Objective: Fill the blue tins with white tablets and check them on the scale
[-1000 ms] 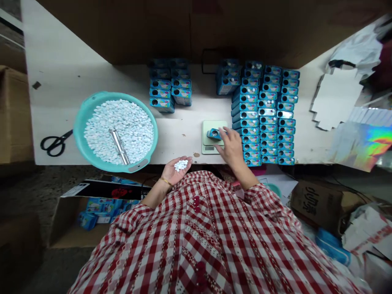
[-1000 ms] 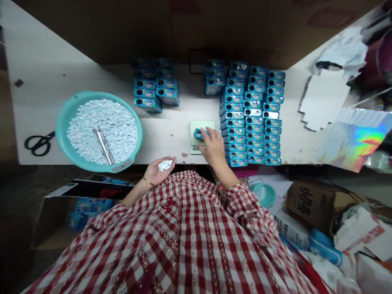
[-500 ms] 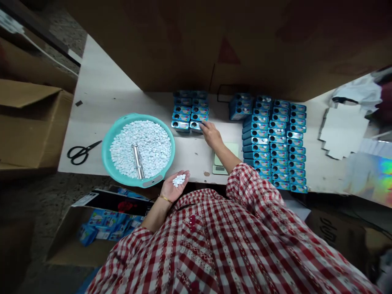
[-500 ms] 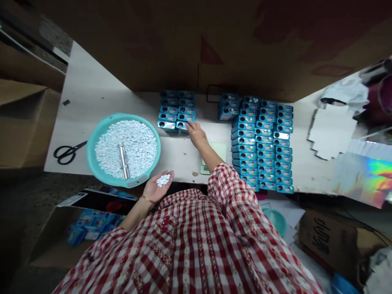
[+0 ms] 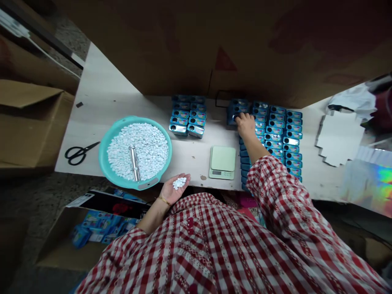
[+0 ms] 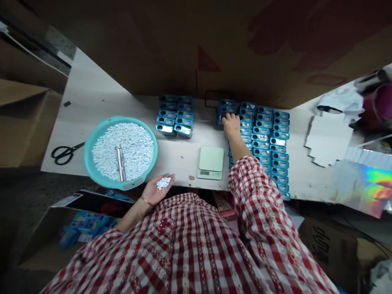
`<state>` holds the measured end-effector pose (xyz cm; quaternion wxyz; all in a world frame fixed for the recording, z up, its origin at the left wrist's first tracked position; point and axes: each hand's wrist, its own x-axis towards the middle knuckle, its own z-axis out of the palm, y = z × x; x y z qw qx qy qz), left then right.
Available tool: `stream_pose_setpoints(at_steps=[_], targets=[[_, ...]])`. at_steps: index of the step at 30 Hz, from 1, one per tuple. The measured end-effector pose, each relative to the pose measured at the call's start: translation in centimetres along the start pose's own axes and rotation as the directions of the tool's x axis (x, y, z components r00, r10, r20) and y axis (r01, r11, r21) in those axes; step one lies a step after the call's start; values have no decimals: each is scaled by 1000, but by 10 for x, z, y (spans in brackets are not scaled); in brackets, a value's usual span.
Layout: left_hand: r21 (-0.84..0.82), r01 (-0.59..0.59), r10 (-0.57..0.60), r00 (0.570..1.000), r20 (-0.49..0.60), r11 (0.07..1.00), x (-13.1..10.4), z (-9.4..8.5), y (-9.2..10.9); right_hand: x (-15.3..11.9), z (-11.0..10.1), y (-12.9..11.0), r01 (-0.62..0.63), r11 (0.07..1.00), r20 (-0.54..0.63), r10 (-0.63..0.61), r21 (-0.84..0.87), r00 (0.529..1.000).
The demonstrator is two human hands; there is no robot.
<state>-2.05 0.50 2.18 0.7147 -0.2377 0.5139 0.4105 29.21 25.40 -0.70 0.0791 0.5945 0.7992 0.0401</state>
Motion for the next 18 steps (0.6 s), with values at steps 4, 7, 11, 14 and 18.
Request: stream_pose_setpoints(at_steps=[4,7,11,14,18], targets=[[13,24,-24,1000,13,1000,1,2,-5,-7,-12,0,111,993,83,-108,-30,991],[30,29,-30,999,42,999,1,7,-7,-30,-27,-4,199,980,135,-198,1,971],[42,27,-30,998,59,999,2,10,-7,-84,-51,-24,358,932,116,-362,58,925],[50,34,-38,997,74,998,5,9,-8,-122,-64,-48,440,893,142,-449,92,882],[86,52,-61,992,112,995,10,11,-13,-148,-67,-79,447,885,204,-464,127,862]])
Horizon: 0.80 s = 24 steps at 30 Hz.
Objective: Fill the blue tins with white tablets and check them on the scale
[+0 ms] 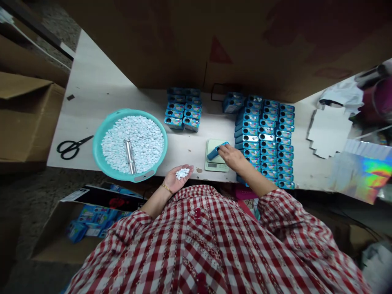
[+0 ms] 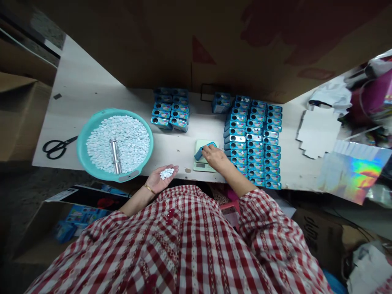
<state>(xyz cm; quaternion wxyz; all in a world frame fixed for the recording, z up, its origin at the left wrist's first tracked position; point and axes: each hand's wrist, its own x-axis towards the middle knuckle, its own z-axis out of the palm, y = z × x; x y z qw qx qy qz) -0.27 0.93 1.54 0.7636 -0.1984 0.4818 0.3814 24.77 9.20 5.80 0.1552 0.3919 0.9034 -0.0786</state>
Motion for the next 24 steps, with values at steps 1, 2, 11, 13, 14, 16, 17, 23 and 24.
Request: stream_pose_setpoints(at_steps=[1,2,11,13,14,16,17,23,24], targets=[[6,2,-3,1000,6,1000,1,1,-2,0,2,-7,-4,1000,4,4,8,1000],[10,4,-4,1000,11,1000,1,1,-3,1,5,-13,-6,1000,8,6,17,1000],[5,21,-21,1000,14,1000,2,-3,-11,-11,31,-18,13,954,-226,58,298,972],[-6,22,-22,1000,16,1000,2,-4,-12,-17,37,-12,38,903,-358,131,428,924],[-13,20,-20,1000,16,1000,2,-4,-12,-19,39,-10,32,874,-408,194,485,892],[-23,17,-17,1000,14,1000,1,-3,-13,-22,43,-6,-6,831,-454,310,557,835],[-26,18,-17,1000,12,1000,1,-3,-13,-23,45,-5,-27,824,-456,340,566,823],[-33,3,-3,1000,-3,999,0,-4,-10,-23,38,-4,-124,857,-386,348,499,854],[-33,-4,4,1000,-7,999,0,-4,-9,-23,37,-2,-134,857,-370,349,497,861]])
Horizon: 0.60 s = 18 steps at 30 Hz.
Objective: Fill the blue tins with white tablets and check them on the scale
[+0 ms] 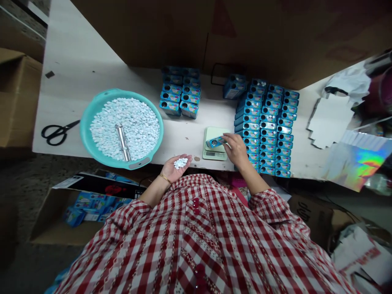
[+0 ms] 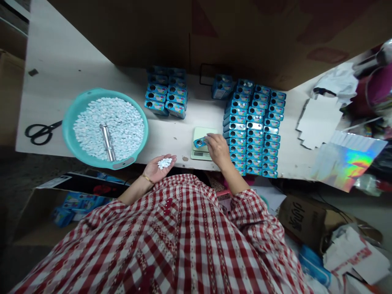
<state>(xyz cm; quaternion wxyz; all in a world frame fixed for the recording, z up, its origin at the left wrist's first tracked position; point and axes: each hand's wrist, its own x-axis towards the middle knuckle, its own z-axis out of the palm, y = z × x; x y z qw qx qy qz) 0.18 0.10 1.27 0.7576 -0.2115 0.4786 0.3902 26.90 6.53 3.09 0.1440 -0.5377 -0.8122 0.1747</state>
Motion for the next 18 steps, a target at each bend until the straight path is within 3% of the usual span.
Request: stream_pose_setpoints(at_steps=[5,9,13,16,18], targets=[[6,-21,21,999,-28,1000,-2,0,2,3,0,22,-14,1000,116,17,-25,993],[18,-27,27,1000,12,999,-3,-1,1,0,-4,27,-29,999,108,32,-30,994],[43,5,-8,997,72,999,-1,1,-4,-9,-2,-22,46,998,74,-49,29,996],[57,54,-59,993,97,997,2,9,-12,-17,17,-77,223,969,197,-241,109,950],[59,76,-81,992,101,995,3,18,-17,-19,31,-103,243,967,279,-255,77,926]])
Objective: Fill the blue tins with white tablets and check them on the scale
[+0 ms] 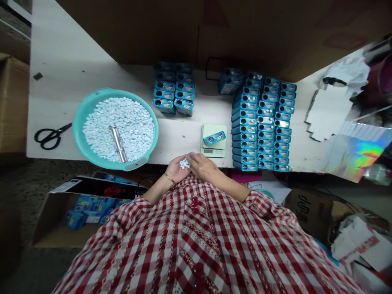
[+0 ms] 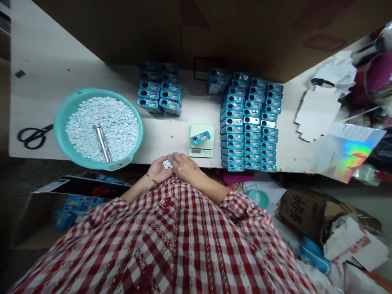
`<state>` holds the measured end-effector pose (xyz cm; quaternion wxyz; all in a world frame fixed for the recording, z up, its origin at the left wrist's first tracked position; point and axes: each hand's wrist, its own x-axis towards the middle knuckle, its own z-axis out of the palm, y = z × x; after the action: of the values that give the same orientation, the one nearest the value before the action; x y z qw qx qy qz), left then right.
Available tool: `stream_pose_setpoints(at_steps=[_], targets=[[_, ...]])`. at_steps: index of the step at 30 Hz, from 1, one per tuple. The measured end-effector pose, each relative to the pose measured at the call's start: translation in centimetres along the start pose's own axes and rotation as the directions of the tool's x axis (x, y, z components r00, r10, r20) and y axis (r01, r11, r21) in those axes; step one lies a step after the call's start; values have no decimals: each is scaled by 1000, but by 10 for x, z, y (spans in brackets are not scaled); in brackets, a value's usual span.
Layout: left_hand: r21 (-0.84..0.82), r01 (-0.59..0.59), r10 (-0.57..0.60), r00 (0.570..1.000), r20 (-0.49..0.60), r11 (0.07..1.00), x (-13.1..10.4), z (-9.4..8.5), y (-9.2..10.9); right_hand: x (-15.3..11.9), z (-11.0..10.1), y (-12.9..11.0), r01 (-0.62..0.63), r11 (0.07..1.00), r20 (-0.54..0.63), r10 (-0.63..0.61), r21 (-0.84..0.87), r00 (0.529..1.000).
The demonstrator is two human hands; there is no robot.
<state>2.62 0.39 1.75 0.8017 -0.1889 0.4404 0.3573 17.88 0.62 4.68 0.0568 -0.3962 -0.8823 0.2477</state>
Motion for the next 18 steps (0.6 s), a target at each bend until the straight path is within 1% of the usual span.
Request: stream_pose_setpoints(at_steps=[1,3,7,11,15,18], targets=[[-2,3,-3,1000,4,1000,1,6,-1,3,5,-6,-18,1000,21,18,-13,1000],[-9,-8,8,1000,27,1000,1,19,-2,8,7,-5,-63,998,23,63,-3,998],[-18,-66,67,996,59,998,4,44,0,13,-11,18,-106,988,16,105,108,994],[3,-110,109,993,46,994,9,62,1,19,-25,32,-176,975,26,174,132,984],[44,-167,164,984,75,985,13,77,1,22,-27,43,-226,952,-72,245,205,967],[68,-201,197,979,58,977,15,87,0,18,-27,58,-237,924,-137,287,299,948]])
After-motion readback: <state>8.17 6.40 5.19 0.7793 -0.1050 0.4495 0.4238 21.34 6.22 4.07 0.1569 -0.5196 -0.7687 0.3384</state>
